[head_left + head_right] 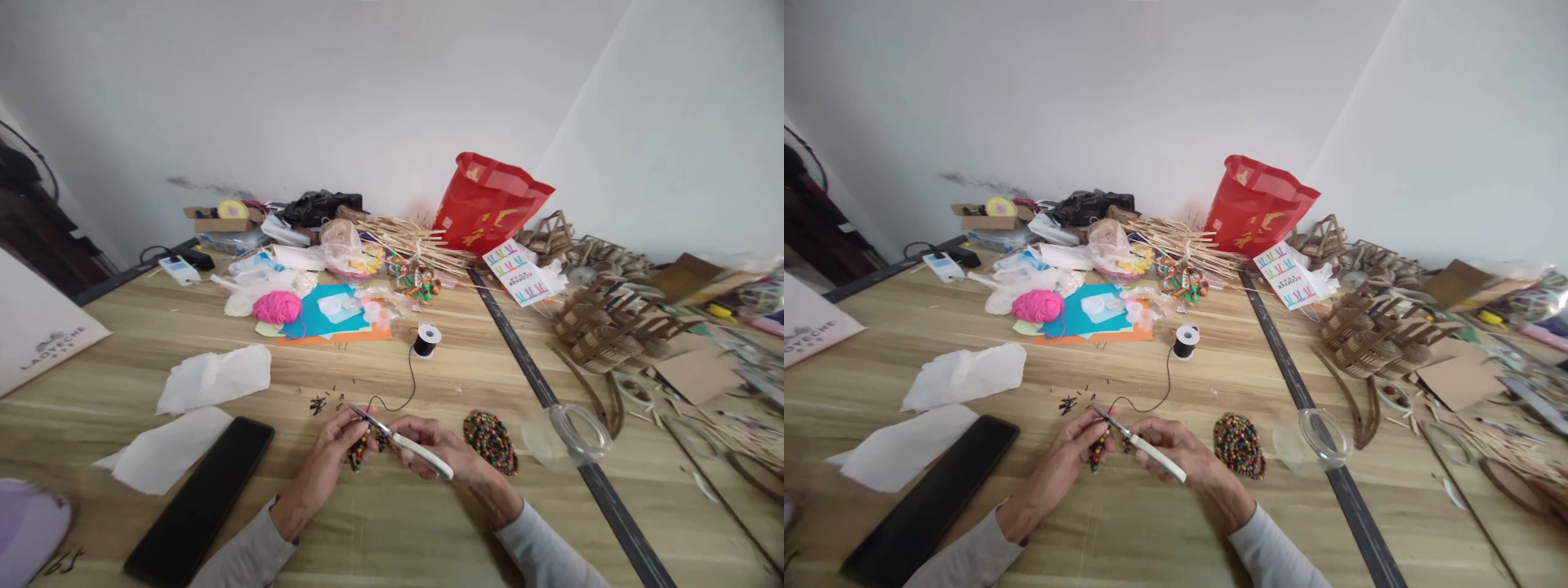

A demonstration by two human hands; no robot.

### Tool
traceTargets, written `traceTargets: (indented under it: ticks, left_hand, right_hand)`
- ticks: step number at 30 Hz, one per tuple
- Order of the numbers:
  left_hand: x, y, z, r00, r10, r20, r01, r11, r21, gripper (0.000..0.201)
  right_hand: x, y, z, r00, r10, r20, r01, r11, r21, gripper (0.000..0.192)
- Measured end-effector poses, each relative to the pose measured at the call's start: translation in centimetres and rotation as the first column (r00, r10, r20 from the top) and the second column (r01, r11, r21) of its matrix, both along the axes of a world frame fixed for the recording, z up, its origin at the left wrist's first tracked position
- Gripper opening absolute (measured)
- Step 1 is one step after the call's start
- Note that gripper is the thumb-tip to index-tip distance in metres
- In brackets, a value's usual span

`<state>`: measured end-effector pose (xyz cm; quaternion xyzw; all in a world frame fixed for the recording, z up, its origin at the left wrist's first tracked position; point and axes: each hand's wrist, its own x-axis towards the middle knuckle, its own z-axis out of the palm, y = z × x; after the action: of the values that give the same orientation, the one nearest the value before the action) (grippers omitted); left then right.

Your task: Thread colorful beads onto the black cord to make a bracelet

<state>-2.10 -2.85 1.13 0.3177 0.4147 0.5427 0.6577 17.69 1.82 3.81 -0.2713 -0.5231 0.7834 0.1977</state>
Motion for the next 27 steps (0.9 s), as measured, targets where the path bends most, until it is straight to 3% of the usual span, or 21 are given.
traceTargets:
  ticks: [5, 10, 21, 24, 27]
  left_hand:
    - [0.0, 0.2, 0.6, 0.99, 0.122, 0.075, -0.118, 0.992, -0.054, 0.04]
    - [0.1, 0.5, 0.7, 0.972, 0.219, 0.089, -0.213, 0.975, -0.069, 0.039]
    - [-0.1, 0.4, 0.2, 0.972, 0.233, 0.015, -0.233, 0.972, -0.01, 0.03]
    - [-0.1, 0.4, 0.1, 0.966, 0.257, -0.037, -0.257, 0.966, 0.003, 0.032]
    - [-0.1, 0.3, 0.2, 0.953, 0.283, -0.107, -0.282, 0.959, 0.021, 0.031]
  right_hand:
    - [-1.1, 0.9, -0.5, 0.999, 0.001, -0.048, -0.007, 0.992, -0.124, 0.041]
    - [-2.0, 1.5, -1.2, 1.0, 0.008, -0.019, -0.011, 0.988, -0.154, 0.043]
    - [-2.4, 1.8, -1.5, 1.0, -0.005, 0.021, 0.009, 0.986, -0.166, 0.045]
    - [-2.1, 2.1, -1.3, 0.996, -0.054, 0.071, 0.061, 0.993, -0.097, 0.049]
    - [-1.4, 2.2, -0.7, 0.978, -0.115, 0.176, 0.087, 0.984, 0.158, 0.048]
